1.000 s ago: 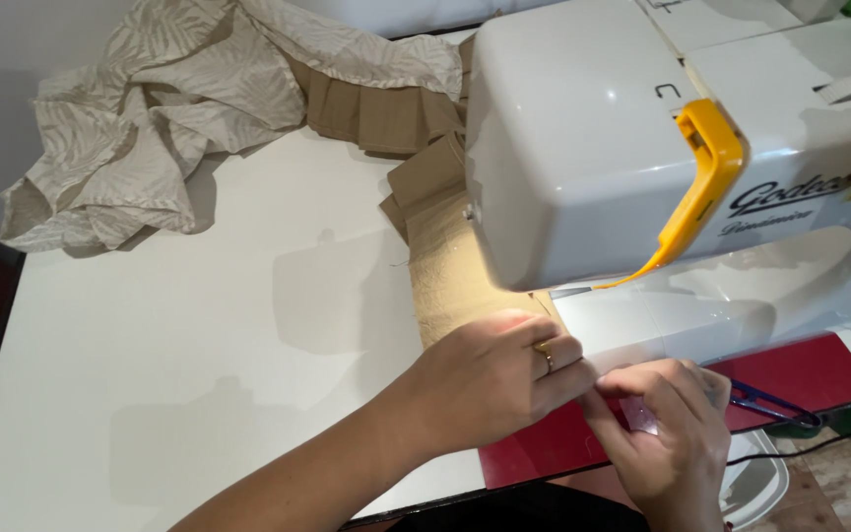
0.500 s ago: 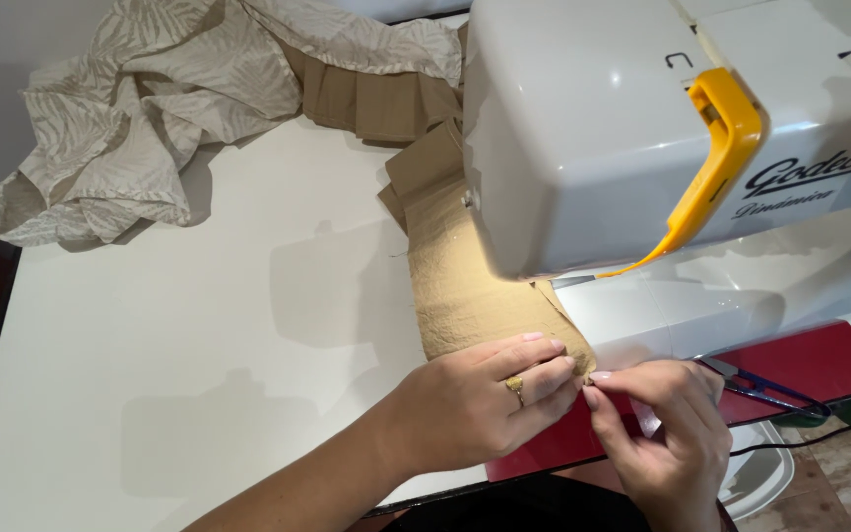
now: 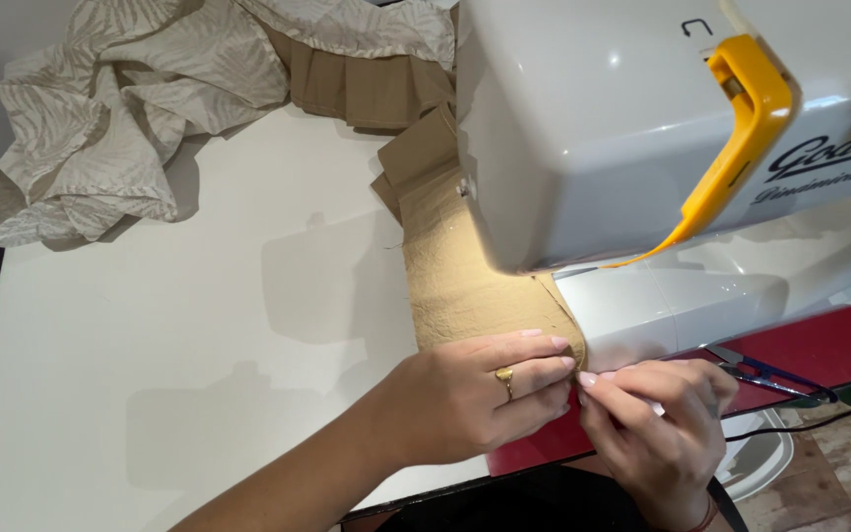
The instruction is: Sewing fabric using a sewing machine and trimming threads with scissors
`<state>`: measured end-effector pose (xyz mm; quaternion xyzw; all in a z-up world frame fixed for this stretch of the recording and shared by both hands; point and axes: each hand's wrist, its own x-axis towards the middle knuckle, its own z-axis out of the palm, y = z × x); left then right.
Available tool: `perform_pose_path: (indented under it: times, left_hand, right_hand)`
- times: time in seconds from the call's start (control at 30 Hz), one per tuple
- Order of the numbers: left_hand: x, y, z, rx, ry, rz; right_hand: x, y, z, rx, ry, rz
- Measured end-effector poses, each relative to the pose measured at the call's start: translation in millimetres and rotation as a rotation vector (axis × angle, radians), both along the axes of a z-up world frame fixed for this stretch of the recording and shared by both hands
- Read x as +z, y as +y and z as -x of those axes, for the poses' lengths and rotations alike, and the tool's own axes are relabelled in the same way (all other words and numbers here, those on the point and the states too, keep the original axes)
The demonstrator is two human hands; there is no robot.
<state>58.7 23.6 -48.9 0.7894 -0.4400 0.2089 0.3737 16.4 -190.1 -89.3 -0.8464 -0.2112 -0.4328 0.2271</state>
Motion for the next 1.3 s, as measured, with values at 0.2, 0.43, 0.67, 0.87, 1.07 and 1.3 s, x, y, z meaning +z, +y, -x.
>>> perform_pose_path:
  times: [0.2, 0.43, 0.67, 0.87, 1.07, 1.3]
  left_hand:
    - [18.2, 0.4, -19.2, -0.036, -0.525, -0.274]
    - [19.9, 3.0, -22.8, -0.114, -0.547, -0.329]
    - [15.4, -1.4, -24.7, -0.174, -0.553, -0.189]
    - [6.7, 1.2, -23.1, -0.176, -0.524, -0.119]
    - [-0.8, 2.6, -19.7, -0.197, -0.460, -0.045]
    - [6.8, 3.3, -20.0, -0.172, -0.516, -0.054]
  right_hand:
    - [-9.2, -7.5, 1.0, -0.025, -0.116, 0.079]
    - [-1.5, -8.2, 10.6, 0.021, 0.111, -0.095]
    - [17.9, 14.1, 27.3, -0.139, 0.514, -0.485]
    - [14.2, 21.8, 29.6, -0.144, 0.751, -0.740]
    - [8.3, 32.0, 30.4, -0.166, 0.774, -0.909]
    - [6.4, 45.4, 34.6, -0.164, 0.751, -1.242]
